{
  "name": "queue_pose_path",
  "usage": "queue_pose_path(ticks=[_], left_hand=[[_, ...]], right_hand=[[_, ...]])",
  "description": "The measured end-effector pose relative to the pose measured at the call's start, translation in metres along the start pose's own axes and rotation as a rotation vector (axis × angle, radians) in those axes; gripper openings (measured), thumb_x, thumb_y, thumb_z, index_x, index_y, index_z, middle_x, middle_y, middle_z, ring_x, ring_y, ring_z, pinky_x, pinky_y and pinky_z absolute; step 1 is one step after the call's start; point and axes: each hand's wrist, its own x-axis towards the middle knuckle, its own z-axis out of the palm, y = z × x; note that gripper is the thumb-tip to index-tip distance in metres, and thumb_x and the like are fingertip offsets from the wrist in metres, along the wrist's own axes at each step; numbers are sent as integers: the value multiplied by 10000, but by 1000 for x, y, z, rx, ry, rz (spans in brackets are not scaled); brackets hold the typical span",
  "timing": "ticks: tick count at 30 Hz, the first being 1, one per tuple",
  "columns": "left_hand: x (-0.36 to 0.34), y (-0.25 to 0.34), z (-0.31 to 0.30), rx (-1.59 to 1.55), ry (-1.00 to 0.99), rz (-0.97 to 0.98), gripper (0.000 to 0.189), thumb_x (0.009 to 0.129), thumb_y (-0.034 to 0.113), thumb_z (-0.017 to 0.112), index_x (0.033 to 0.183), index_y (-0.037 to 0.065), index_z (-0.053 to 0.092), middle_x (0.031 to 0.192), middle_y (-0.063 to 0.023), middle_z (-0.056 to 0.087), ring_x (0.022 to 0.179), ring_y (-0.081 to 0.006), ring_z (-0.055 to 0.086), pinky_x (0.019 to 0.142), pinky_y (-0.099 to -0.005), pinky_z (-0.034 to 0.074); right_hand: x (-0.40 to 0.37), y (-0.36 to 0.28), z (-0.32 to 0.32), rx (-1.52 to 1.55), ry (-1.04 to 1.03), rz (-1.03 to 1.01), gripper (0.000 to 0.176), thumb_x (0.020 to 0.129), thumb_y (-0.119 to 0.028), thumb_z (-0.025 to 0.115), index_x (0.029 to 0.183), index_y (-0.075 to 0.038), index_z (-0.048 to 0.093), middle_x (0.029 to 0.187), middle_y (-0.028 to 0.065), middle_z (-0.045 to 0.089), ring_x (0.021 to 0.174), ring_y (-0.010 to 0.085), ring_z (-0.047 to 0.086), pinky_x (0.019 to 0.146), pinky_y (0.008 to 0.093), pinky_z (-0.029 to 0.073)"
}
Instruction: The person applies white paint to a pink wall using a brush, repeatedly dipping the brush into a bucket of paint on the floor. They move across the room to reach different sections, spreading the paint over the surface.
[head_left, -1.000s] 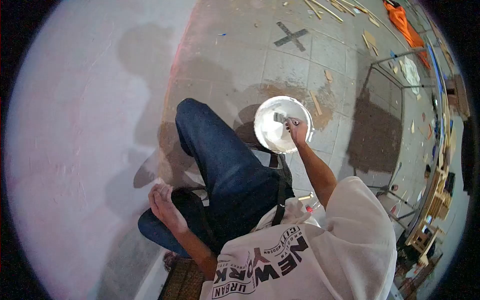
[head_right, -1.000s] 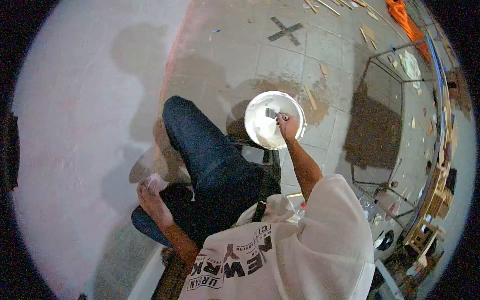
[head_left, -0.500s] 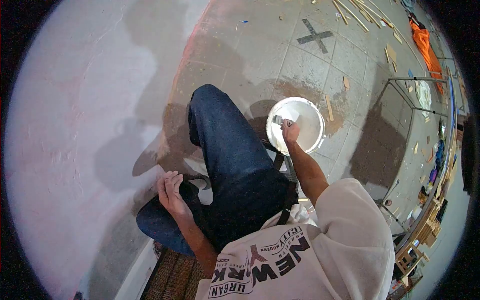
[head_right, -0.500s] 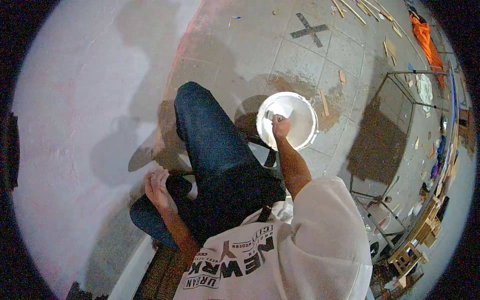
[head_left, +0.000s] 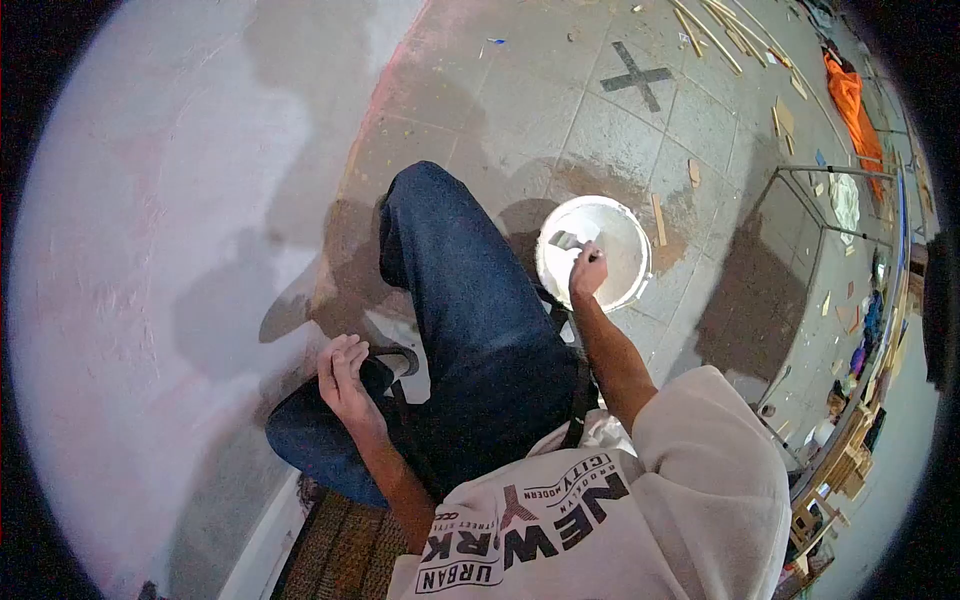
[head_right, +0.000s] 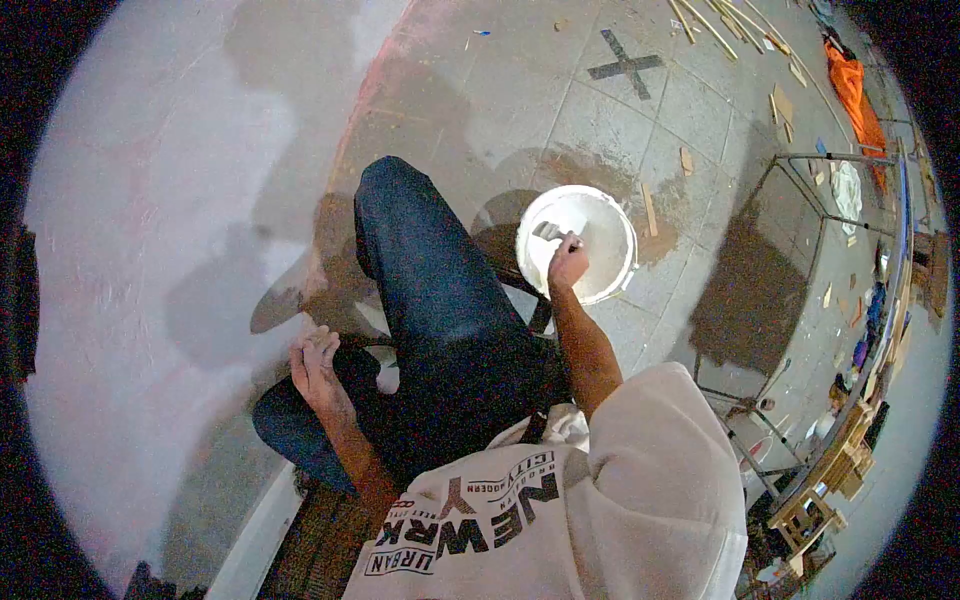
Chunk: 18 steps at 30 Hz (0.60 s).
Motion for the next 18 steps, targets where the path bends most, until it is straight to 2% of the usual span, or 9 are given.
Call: queue_pose_path(ticks=[3,4,7,8,11,12,15,18], left_hand=[[-1,0,3,4,-1,-8,317,1049,183,516,1275,-36,561,1179,-201,657,1018,-285,675,954,-412,550],[-1,0,5,5,-2,-9,313,1050,182,514,1271,-35,563,1180,-197,655,1020,-287,673,953,-413,551],[-1,-3,7,-2,-21,-20,300,1054,175,503,1263,-31,565,1185,-189,646,1025,-290,667,958,-414,548],[-1,-3,7,-5,-29,-24,296,1055,173,499,1261,-29,565,1187,-187,643,1026,-291,665,960,-414,547],[0,-5,5,-22,-66,-2,290,1058,174,491,1252,-27,565,1189,-189,638,1032,-286,659,974,-414,537],[-1,-3,6,-29,-63,6,290,1058,175,488,1252,-27,563,1188,-189,638,1035,-284,657,976,-413,534],[-4,1,6,-54,-56,30,294,1060,180,482,1254,-28,557,1185,-189,636,1043,-276,652,981,-411,527],[-6,3,1,-55,-51,41,306,1062,192,482,1263,-29,551,1188,-190,636,1045,-270,649,983,-410,522]], right_hand=[[15,26,-16,5,189,89,467,1016,-400,558,906,39,674,730,141,681,629,215,642,617,366,506],[12,12,-32,11,185,168,561,1027,-467,504,968,60,687,803,181,700,733,276,665,707,405,516],[19,12,-57,154,258,464,597,1028,-473,493,1043,87,698,1003,264,713,909,408,689,836,450,514],[20,10,-59,25,406,448,654,1023,-514,479,1080,104,684,1047,269,707,959,414,688,869,466,522],[20,2,-82,278,383,713,683,1018,-532,480,1108,117,674,1074,274,707,995,408,688,882,480,531],[25,15,-82,260,389,770,725,1006,-568,479,1111,124,671,1084,273,708,1007,409,686,864,489,541],[25,34,-80,233,443,717,670,1009,-573,517,993,78,676,854,174,696,779,288,676,737,424,546],[18,44,-70,460,220,476,487,1017,-446,598,918,25,673,738,103,680,638,196,648,621,350,532]])
